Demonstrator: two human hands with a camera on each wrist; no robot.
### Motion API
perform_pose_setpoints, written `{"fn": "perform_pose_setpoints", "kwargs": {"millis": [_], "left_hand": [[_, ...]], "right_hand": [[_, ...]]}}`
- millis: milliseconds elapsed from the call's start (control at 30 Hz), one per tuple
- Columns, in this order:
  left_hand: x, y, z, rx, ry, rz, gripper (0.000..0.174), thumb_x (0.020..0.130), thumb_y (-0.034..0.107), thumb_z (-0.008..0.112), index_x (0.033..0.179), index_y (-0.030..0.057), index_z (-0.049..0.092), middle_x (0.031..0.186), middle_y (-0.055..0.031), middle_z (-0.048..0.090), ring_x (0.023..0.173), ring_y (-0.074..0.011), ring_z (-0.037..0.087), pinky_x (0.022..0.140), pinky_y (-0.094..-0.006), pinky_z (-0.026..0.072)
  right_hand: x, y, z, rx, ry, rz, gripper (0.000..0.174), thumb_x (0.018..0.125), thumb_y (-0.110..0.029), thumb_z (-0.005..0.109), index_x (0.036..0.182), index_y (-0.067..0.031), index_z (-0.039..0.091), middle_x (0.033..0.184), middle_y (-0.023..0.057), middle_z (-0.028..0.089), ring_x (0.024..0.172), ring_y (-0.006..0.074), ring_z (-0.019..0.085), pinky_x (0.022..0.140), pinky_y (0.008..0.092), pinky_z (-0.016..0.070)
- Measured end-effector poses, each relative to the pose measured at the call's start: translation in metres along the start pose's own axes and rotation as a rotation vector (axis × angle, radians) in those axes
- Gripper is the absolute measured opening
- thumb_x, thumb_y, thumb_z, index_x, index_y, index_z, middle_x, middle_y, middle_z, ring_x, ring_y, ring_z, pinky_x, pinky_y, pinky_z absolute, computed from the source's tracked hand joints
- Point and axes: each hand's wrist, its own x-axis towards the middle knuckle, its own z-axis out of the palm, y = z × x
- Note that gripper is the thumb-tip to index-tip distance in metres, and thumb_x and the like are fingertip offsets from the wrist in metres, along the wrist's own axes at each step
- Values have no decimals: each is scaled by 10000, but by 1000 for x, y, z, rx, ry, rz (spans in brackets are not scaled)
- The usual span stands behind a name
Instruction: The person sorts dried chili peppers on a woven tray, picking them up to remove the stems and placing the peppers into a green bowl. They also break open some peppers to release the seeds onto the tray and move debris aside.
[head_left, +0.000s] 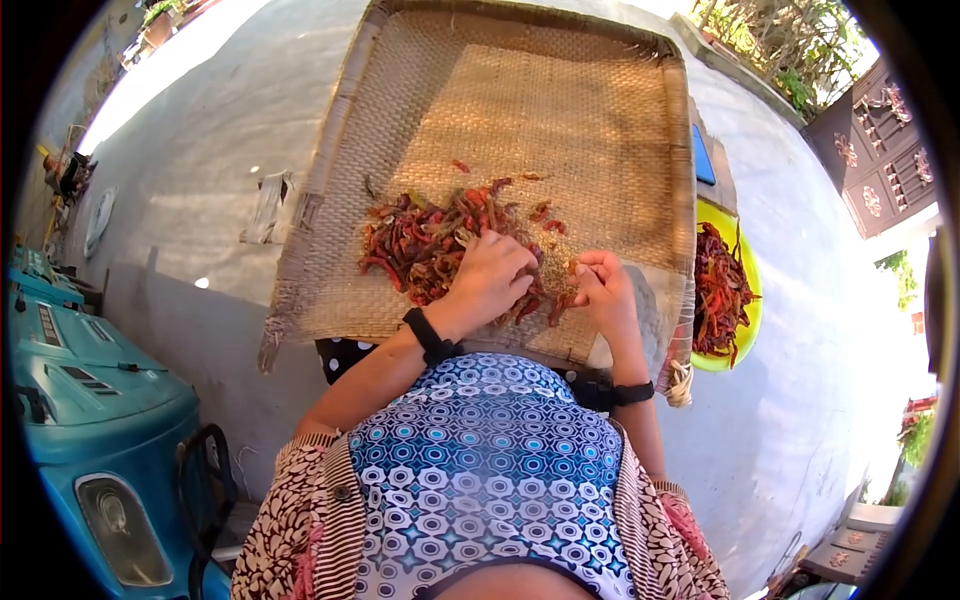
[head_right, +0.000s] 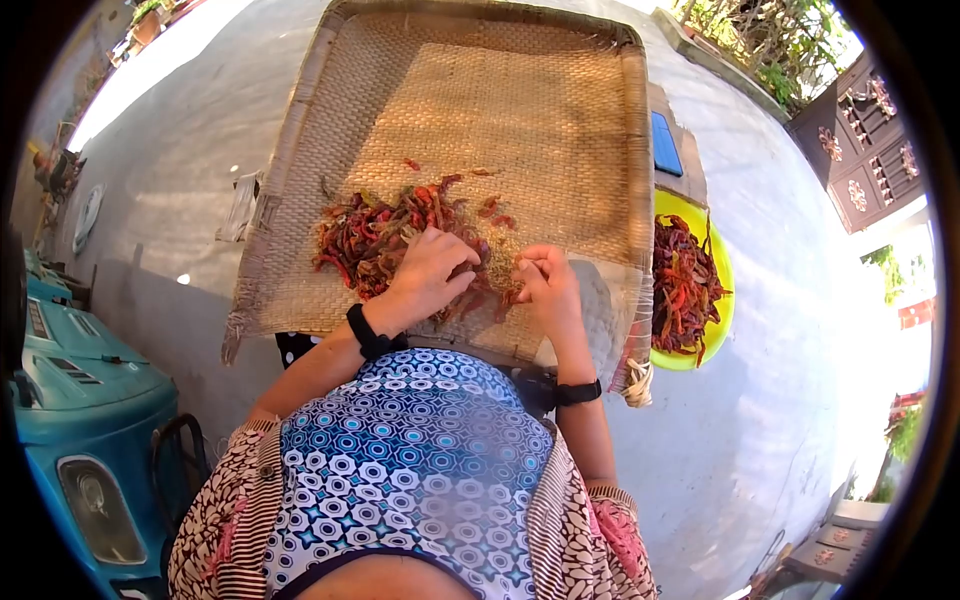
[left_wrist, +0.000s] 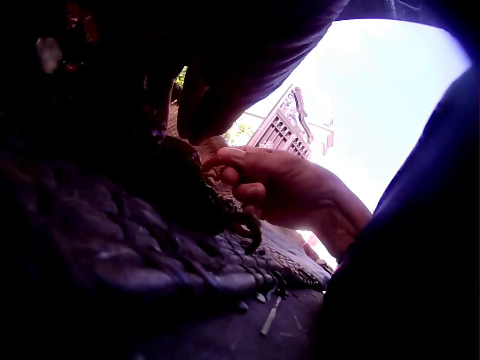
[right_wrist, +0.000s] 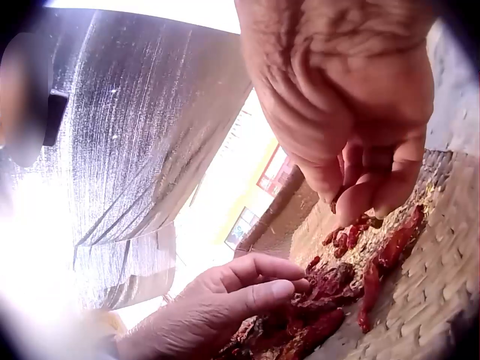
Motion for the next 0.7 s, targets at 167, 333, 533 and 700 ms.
{"fn": "perform_pose_setpoints", "kwargs": {"millis": [167,333,533,700], "left_hand": [[-2,4,-5,97,-103,84,190,772,173,750,910,94,646,1010,-36,571,1032,-262,486,921,-403,375],[-2,-3,4,124,-47,116,137,780,165,728,871,103,647,964,-31,557,994,-255,484,883,-403,375],[5,2,-3,14,40,31,86,853,138,673,904,87,627,896,-57,579,926,-267,512,833,-380,415],[4,7,-6,-123,43,-65,109,882,132,647,959,68,607,875,-87,609,847,-291,578,755,-392,471]], "right_hand": [[3,-16,-38,107,88,-47,163,973,-180,572,1078,-54,572,889,60,670,598,76,533,593,221,469],[7,-27,-75,936,343,-168,277,997,-314,535,1149,-85,569,1016,19,658,717,81,547,671,263,482],[-5,0,-52,288,163,56,237,953,-229,620,1134,-77,599,1036,17,659,789,90,577,669,283,501],[-14,1,-26,-329,6,-82,202,865,-115,678,1046,-38,630,1024,82,658,836,179,624,678,317,513]]}}
